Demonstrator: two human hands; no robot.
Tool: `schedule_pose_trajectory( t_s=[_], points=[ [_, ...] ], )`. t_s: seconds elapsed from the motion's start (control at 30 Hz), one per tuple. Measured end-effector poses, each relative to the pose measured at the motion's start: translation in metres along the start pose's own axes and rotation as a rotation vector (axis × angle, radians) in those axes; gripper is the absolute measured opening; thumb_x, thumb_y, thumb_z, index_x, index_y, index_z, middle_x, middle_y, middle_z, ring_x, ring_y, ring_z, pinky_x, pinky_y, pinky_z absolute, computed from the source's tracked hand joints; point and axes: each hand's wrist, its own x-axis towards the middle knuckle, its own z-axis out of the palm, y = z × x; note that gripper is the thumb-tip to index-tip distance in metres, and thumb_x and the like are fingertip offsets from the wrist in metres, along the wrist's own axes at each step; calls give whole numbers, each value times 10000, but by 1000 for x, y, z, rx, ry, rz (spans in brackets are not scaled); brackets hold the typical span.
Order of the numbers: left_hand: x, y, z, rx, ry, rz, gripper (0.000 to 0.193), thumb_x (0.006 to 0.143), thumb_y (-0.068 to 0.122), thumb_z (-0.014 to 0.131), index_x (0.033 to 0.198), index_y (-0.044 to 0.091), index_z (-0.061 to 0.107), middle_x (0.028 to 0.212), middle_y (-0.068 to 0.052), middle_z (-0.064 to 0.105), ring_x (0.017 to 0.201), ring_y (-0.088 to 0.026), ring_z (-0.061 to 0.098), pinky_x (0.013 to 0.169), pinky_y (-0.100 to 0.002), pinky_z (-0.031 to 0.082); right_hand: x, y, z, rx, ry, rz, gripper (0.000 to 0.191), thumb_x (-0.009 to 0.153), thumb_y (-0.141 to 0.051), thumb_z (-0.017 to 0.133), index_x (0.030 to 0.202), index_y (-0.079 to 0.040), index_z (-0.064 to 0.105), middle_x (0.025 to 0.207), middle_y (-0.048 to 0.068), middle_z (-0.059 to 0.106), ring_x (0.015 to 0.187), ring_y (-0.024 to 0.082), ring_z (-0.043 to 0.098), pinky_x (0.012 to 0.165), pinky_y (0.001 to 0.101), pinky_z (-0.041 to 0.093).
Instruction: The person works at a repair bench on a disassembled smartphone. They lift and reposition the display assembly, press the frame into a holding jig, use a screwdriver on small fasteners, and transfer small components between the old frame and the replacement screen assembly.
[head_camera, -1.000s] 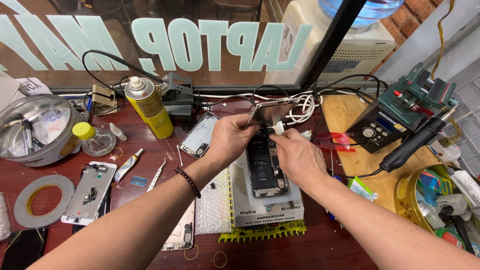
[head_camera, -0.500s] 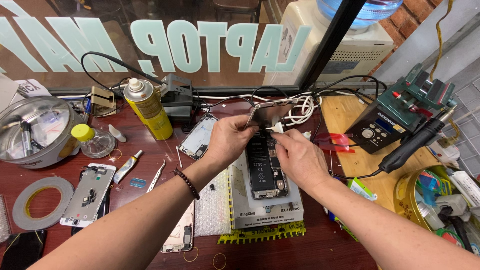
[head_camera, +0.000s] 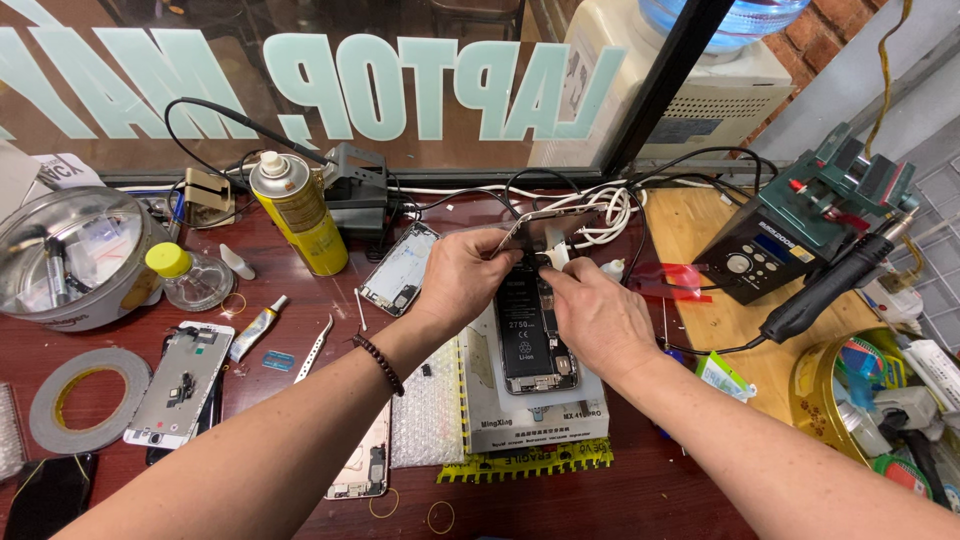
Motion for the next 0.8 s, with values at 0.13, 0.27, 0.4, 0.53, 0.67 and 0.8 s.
schedule_pose_trajectory(
  t_s=[0.13,0.27,0.4,0.53,0.67,0.8],
  points=[
    [1,-2,1,5,-14,-4,196,862,162,723,1046,133,784,834,-113,769,698,-191,741,680,-324,558,1,-3,-4,-74,-29,-31,315,875,-165,641,1173,-166,744,1056,69,679,930,314,692,753,488,563],
    [3,-5,1,-30,-19,6,208,860,155,721,1058,132,782,850,-92,781,715,-155,744,693,-310,563,6,-5,-8,-169,-47,-105,315,842,-162,669,1145,-154,755,990,76,666,919,289,679,720,463,569],
    [6,-6,-2,-49,-48,-35,211,857,161,728,1059,126,782,827,-72,789,711,-130,732,696,-299,566,9,-6,-7,-203,-46,-158,305,836,-140,677,1129,-132,758,954,56,671,886,273,659,715,437,570],
    [8,-5,-5,-35,-73,-46,198,843,181,713,1020,127,785,804,-82,781,691,-154,718,687,-311,560,13,-2,-5,-210,7,-285,226,786,-112,688,1002,-94,753,916,54,665,917,279,637,742,424,565],
    [10,-4,-3,74,-84,-11,192,842,177,689,1001,114,778,803,-121,753,680,-206,707,697,-331,555,15,3,-2,-241,9,-355,170,744,-111,701,907,-78,734,897,61,653,927,291,631,748,442,556],
    [16,-9,-1,144,-91,46,185,856,185,722,1018,129,790,817,-141,737,721,-233,683,690,-352,549,16,6,0,-182,-4,-298,174,776,-114,699,940,-84,751,899,63,664,933,293,648,760,442,556]
  ],
)
